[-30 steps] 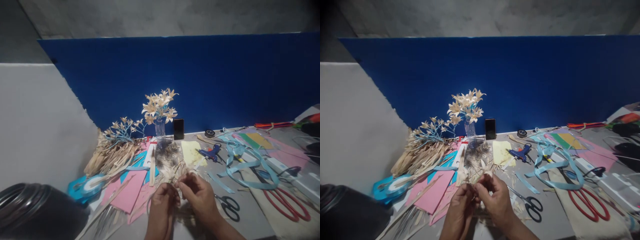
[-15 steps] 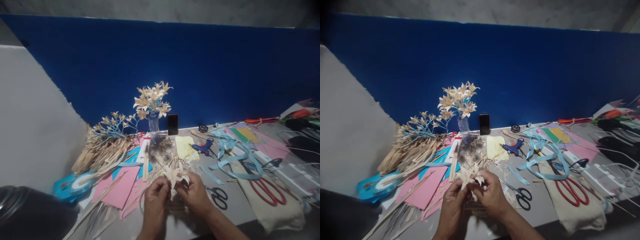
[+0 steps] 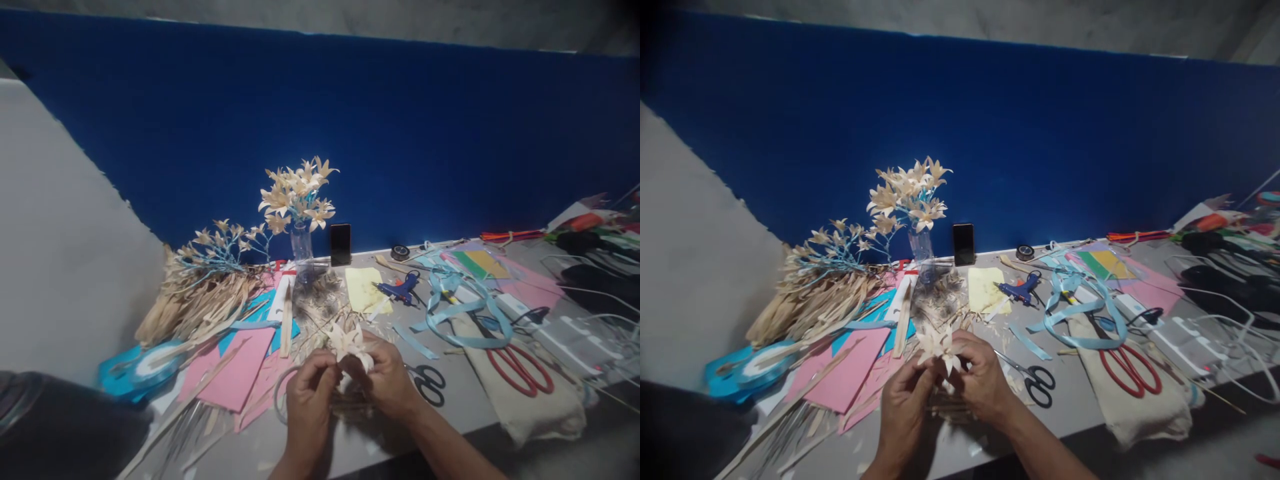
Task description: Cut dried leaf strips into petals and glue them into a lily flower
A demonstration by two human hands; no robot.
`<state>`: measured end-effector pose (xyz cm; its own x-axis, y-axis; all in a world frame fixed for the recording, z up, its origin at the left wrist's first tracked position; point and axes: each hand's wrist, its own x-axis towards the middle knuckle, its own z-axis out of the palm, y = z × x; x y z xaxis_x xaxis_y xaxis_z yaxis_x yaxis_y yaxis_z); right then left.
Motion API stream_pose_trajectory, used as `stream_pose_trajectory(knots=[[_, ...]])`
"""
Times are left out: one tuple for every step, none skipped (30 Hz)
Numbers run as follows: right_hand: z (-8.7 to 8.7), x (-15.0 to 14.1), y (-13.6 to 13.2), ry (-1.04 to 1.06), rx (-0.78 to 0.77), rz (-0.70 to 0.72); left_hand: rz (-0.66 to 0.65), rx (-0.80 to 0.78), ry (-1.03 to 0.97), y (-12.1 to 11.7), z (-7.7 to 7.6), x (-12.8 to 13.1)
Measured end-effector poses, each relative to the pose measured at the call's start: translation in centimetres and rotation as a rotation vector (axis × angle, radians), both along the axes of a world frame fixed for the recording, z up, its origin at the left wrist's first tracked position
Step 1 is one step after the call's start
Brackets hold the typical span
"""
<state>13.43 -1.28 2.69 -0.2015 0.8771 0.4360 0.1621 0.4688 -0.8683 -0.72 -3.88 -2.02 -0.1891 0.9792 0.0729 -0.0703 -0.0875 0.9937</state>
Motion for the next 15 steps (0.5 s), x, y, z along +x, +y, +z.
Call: stream_pose_trajectory(knots=[[-0.2, 0.0, 0.0, -0.004, 0.023, -0.013, -0.006, 0.041, 0.026, 0.0, 0.2, 0.0], [-0.3, 0.1, 0.0, -0.005, 0.043, -0.028, -0.018, 0.078, 0.049, -0.1, 0.5, -0.1], [-0.5, 0.1, 0.0, -0.001, 0.052, -0.04, -0.028, 0.107, 0.069, -0.1, 0.6, -0.1], [-0.8, 0.1, 0.0, 0.008, 0.046, -0.039, -0.033, 0.124, 0.085, -0.1, 0.7, -0.1], [-1.0, 0.1, 0.0, 0.029, 0.021, -0.025, -0.032, 0.13, 0.095, -0.1, 0.7, -0.1], [-1.2, 0.1, 0.0, 0.067, -0.016, -0.004, -0.026, 0.133, 0.097, -0.1, 0.7, -0.1], [-1.5, 0.1, 0.0, 0.121, -0.064, 0.017, -0.016, 0.138, 0.093, -0.1, 0.7, 0.0], [-1.7, 0.1, -0.1, 0.183, -0.116, 0.038, -0.001, 0.148, 0.086, 0.0, 0.6, 0.0], [-1.8, 0.0, -0.1, 0.245, -0.164, 0.055, 0.017, 0.163, 0.081, 0.0, 0.5, 0.0], [-1.9, -0.1, -0.1, 0.3, -0.2, 0.062, 0.033, 0.183, 0.085, 0.1, 0.5, 0.1], [-2.0, -0.1, -0.1, 0.339, -0.223, 0.062, 0.054, 0.208, 0.097, 0.1, 0.4, 0.1], [-2.0, -0.1, -0.1, 0.361, -0.233, 0.062, 0.076, 0.233, 0.117, 0.2, 0.3, 0.1], [-2.0, -0.1, -0.1, 0.373, -0.234, 0.059, 0.097, 0.258, 0.14, 0.2, 0.2, 0.1], [-2.0, -0.1, -0.1, 0.38, -0.229, 0.055, 0.119, 0.283, 0.163, 0.2, 0.1, 0.1], [-2.0, 0.0, 0.0, 0.383, -0.226, 0.053, 0.134, 0.307, 0.186, 0.2, 0.0, 0.1]])
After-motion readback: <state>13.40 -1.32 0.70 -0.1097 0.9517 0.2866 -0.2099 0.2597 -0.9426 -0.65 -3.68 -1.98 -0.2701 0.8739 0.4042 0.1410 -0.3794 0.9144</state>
